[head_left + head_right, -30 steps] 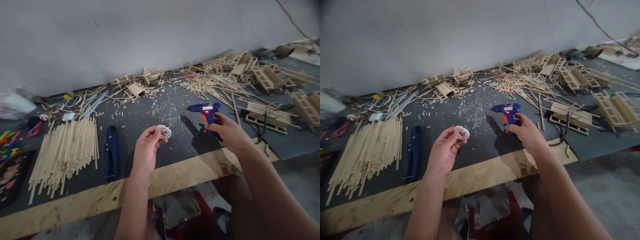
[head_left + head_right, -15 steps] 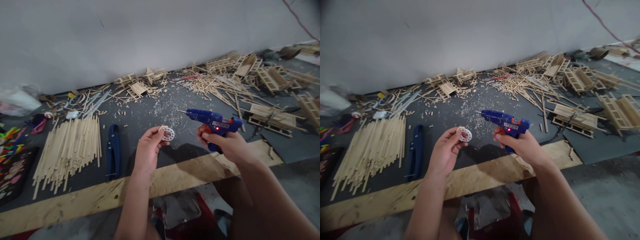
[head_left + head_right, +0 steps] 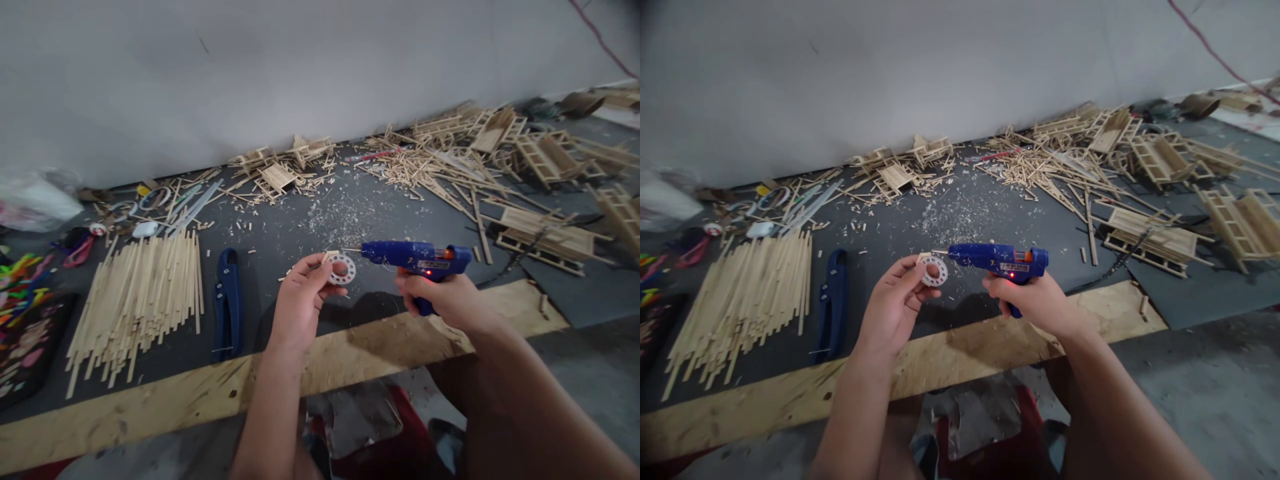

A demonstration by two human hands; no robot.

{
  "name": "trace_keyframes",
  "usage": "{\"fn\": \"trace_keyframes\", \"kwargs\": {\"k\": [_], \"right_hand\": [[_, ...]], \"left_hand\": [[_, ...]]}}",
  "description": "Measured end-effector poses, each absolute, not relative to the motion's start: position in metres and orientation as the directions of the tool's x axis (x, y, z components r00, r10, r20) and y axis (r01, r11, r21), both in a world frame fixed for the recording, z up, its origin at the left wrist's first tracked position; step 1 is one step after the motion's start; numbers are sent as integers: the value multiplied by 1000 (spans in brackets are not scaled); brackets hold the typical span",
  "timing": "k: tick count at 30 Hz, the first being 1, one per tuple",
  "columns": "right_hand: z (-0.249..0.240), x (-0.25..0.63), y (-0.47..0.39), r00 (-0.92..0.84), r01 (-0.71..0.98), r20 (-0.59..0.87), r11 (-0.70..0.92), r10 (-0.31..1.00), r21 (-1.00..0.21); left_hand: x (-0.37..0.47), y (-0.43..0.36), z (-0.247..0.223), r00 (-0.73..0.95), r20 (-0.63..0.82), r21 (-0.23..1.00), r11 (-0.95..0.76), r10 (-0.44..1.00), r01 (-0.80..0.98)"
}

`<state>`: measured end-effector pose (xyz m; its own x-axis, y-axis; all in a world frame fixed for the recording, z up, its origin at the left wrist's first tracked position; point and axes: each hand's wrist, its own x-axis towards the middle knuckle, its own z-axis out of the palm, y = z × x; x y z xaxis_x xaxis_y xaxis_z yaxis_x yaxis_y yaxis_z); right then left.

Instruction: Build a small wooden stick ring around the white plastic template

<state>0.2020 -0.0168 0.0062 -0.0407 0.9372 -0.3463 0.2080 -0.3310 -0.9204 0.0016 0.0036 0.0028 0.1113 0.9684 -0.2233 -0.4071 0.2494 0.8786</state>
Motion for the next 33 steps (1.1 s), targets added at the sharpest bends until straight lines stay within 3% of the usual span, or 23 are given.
{"fn": "trace_keyframes", "kwargs": {"k": [33], "right_hand": [[8,200,-16,-79,154,-287,-273,955,-950]], "left_hand": [[5,4,5,120,-228,872,257,966,-417]]}}
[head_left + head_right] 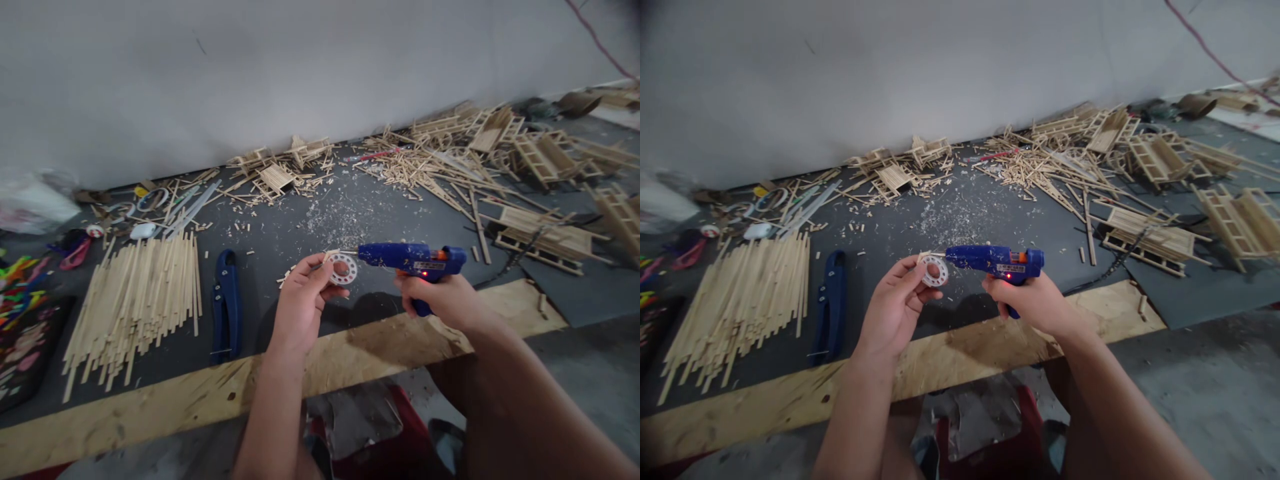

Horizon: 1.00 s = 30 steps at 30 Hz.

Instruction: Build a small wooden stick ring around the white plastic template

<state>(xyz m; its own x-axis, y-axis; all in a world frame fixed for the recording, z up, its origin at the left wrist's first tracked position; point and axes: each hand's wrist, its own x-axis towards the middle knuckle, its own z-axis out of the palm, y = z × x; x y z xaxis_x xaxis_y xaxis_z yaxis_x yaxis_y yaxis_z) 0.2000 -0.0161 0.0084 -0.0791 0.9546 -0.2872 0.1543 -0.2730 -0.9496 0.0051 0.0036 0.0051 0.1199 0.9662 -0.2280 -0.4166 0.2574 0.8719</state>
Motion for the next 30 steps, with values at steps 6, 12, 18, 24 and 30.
{"fn": "trace_keyframes", "kwargs": {"k": [6,12,18,24,30], "right_hand": [[12,201,-16,-75,160,-319,-305,945,-939],[1,205,-13,-68,-87,-275,-280,959,-956],[10,210,-3,-59,-317,-209,-217,976,-923],[6,221,28,24,-343,-313,-286,949,-895],[-6,257,34,84,-92,-411,-403,908,-910]], "left_hand": [[6,4,3,125,-232,869,263,965,-420],[7,4,3,130,-228,867,262,965,-424],[7,5,3,148,-246,857,287,958,-428],[4,8,2,123,-263,862,290,957,-416],[-11,16,0,61,-222,885,228,973,-405]]}}
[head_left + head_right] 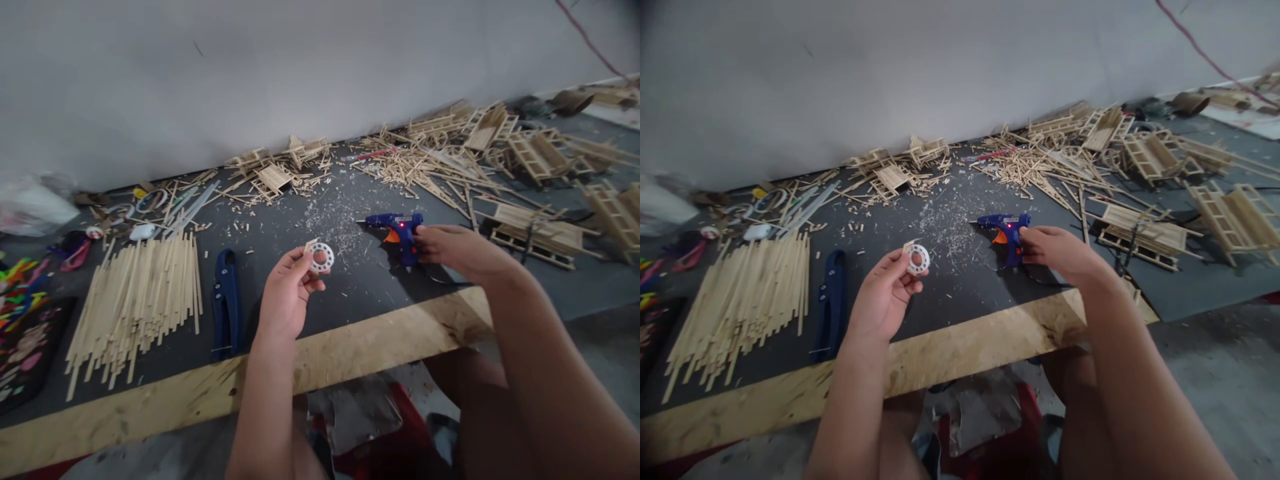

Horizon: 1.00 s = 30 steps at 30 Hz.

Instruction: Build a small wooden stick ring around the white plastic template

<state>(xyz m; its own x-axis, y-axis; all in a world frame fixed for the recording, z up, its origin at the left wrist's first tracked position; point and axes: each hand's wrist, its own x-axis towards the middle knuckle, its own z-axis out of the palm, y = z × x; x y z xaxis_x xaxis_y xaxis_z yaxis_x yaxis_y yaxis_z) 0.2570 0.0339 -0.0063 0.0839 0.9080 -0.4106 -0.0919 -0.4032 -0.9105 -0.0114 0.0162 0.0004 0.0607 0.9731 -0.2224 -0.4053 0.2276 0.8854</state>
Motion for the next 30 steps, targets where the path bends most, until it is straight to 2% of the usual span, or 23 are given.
{"fn": "trace_keyframes", "kwargs": {"k": [3,4,5,7,10,13,16,21,30], "right_hand": [[0,277,30,347,71,-293,-336,891,-939],[3,280,29,450,75,-230,-294,863,-953],[7,280,28,465,75,-198,-261,863,-962],[14,270,26,345,116,-151,-202,926,-973],[17,232,25,4,356,-134,-127,991,-926],[10,181,22,-326,533,-120,77,938,-843],[-2,136,18,-487,597,-5,329,873,-732],[-15,96,10,-533,696,-48,405,845,-593],[-18,66,12,-557,639,14,439,831,-631]], "left_hand": [[-21,23,0,4,-199,908,186,980,-376],[-25,26,0,-16,-193,915,173,981,-365],[-28,29,1,-39,-184,921,158,982,-356],[-34,33,2,-81,-159,931,123,984,-343],[-40,37,3,-116,-121,940,77,986,-332],[-43,38,4,-138,-100,944,50,985,-325],[-43,37,6,-165,-97,948,41,982,-315],[-49,36,9,-174,-82,948,23,981,-318],[-57,33,6,-167,-107,941,45,980,-337]]}}
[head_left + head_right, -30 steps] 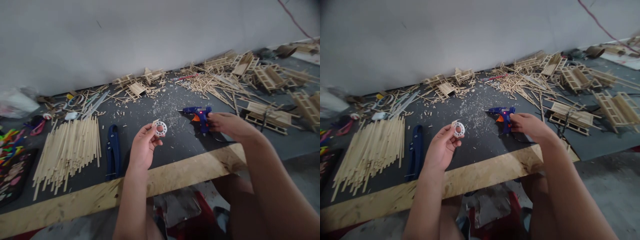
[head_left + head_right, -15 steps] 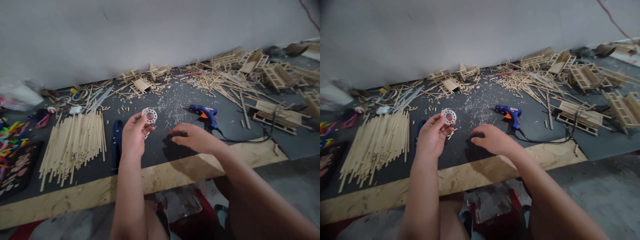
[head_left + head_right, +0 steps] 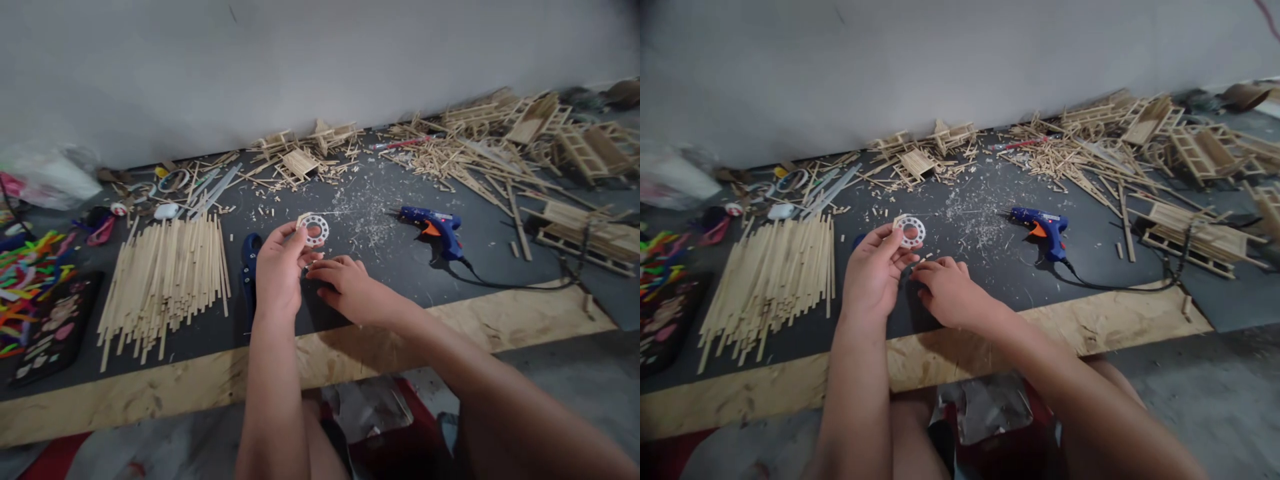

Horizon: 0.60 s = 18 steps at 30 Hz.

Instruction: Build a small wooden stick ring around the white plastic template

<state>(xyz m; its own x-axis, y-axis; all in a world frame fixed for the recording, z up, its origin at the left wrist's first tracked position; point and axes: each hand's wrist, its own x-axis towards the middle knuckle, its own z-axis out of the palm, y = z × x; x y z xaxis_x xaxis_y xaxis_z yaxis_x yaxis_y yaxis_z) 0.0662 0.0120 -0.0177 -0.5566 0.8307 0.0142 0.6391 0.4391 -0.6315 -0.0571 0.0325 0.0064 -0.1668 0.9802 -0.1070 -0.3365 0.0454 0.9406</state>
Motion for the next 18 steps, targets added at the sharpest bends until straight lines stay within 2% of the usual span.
{"fn": "trace_keyframes", "kwargs": {"k": [3,8,15,18], "right_hand": [[-20,61,14,-512,648,17,399,859,-649],[-24,64,18,-462,566,45,334,886,-754],[-17,72,14,-417,609,-34,251,908,-752],[-16,82,12,-364,572,-42,188,931,-799]], "left_hand": [[-57,31,5,-158,-111,939,52,981,-339],[-58,30,6,-173,-119,936,52,978,-349],[-57,29,7,-162,-122,934,58,979,-353],[-55,28,6,-151,-138,931,77,979,-357]]}}
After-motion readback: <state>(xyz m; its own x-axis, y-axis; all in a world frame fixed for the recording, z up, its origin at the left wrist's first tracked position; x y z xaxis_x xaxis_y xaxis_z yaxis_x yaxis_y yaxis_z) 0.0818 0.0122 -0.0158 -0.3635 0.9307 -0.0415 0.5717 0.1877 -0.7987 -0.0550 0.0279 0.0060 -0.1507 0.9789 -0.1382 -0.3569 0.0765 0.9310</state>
